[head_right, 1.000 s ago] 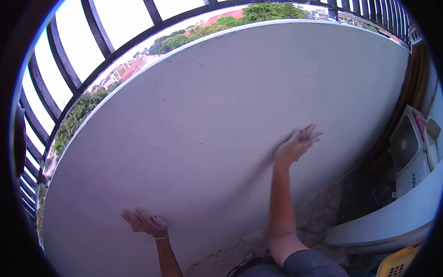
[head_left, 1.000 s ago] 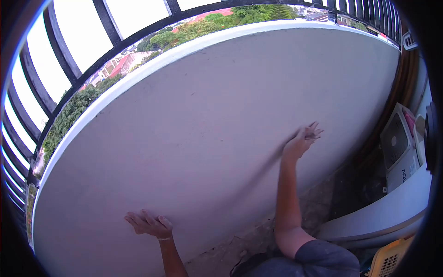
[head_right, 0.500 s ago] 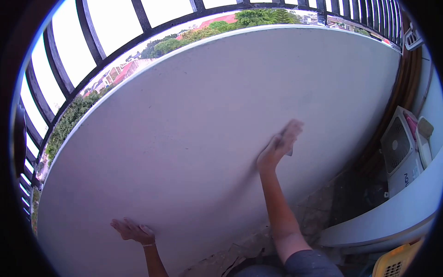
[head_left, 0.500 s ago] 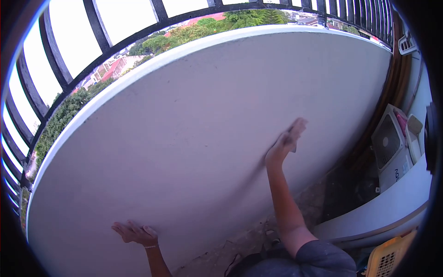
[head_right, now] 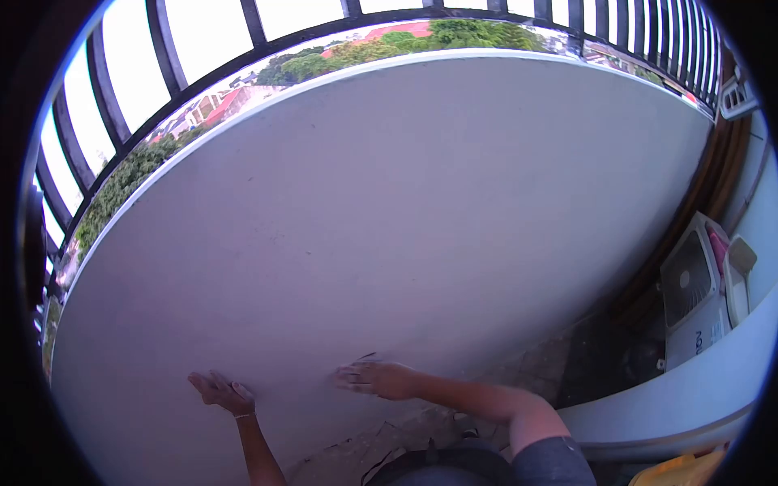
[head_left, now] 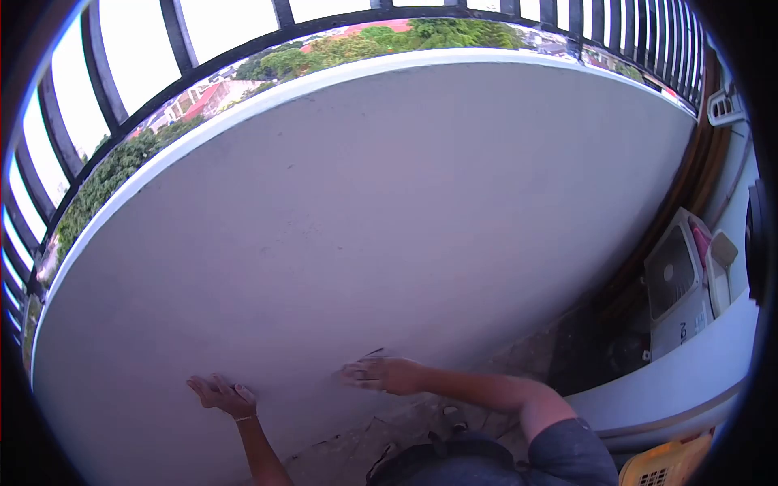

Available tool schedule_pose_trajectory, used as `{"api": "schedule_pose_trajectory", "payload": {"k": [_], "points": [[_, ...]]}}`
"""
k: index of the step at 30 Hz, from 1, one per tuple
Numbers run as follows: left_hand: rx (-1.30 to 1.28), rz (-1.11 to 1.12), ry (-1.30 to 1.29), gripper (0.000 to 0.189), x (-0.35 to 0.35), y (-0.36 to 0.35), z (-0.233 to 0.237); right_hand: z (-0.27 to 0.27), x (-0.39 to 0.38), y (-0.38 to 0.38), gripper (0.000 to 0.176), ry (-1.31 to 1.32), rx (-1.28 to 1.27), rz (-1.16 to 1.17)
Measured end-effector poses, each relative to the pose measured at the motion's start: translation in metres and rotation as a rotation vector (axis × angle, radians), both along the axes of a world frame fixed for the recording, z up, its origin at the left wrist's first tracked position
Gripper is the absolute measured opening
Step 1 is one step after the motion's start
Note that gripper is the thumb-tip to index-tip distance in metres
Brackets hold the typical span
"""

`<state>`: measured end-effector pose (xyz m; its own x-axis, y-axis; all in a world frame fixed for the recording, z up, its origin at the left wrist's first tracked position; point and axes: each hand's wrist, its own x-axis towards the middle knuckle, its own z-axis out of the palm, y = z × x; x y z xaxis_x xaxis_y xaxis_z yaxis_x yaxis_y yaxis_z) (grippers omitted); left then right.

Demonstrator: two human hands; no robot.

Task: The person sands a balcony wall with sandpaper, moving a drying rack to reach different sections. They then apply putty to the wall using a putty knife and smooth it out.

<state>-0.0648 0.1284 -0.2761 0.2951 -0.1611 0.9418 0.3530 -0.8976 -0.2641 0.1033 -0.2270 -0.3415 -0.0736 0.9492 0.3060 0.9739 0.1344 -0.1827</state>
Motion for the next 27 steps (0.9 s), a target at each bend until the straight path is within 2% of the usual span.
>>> {"api": "schedule_pose_trajectory", "payload": {"k": [3, 5, 7, 8, 9, 11, 14, 17, 20, 23, 26, 27], "points": [[-0.308, 0.038, -0.039, 0.058, -0.008, -0.018, -0.036, 0.008, -0.03, -0.042, 0.076, 0.397, 0.194, -0.365], [-0.639, -0.113, -0.092, 0.053, -0.007, -0.08, -0.029, 0.002, -0.045, -0.06, 0.071, 0.875, 0.43, -0.589], [-0.842, -0.139, 0.229, 0.047, -0.027, -0.136, -0.052, 0.01, -0.056, -0.067, 0.067, 1.348, 0.808, -0.657], [-0.956, -0.229, 0.473, 0.044, -0.035, -0.17, -0.045, 0.019, -0.063, -0.069, 0.064, 1.466, 0.867, -0.647], [-1.103, -0.575, 0.75, 0.039, -0.029, -0.198, -0.018, 0.027, -0.07, -0.071, 0.061, 1.581, 0.934, -0.635], [-1.425, -0.721, 0.856, 0.038, -0.012, -0.265, -0.002, 0.042, -0.075, -0.082, 0.054, 1.489, 0.771, -0.605], [-1.593, -1.13, 0.707, 0.041, 0.001, -0.319, 0.017, 0.057, -0.075, -0.093, 0.049, 1.097, 0.544, -0.574], [-1.51, -0.99, 0.802, 0.046, 0.017, -0.319, 0.035, 0.081, -0.075, -0.103, 0.049, 0.656, 0.464, -0.608], [-1.269, -0.872, 1.199, 0.047, 0.038, -0.294, 0.056, 0.073, -0.075, -0.105, 0.049, 0.864, 0.571, -0.581], [-1.514, -0.892, 1.27, 0.05, 0.039, -0.298, 0.075, 0.091, -0.078, -0.106, 0.05, 0.703, 0.553, -0.611], [-1.239, -1.15, 1.208, 0.056, 0.039, -0.292, 0.064, 0.068, -0.069, -0.114, 0.056, 0.559, 0.6, -0.596], [-1.079, -1.019, 1.128, 0.06, 0.04, -0.286, 0.062, 0.068, -0.065, -0.114, 0.057, 0.512, 0.617, -0.682]]}}
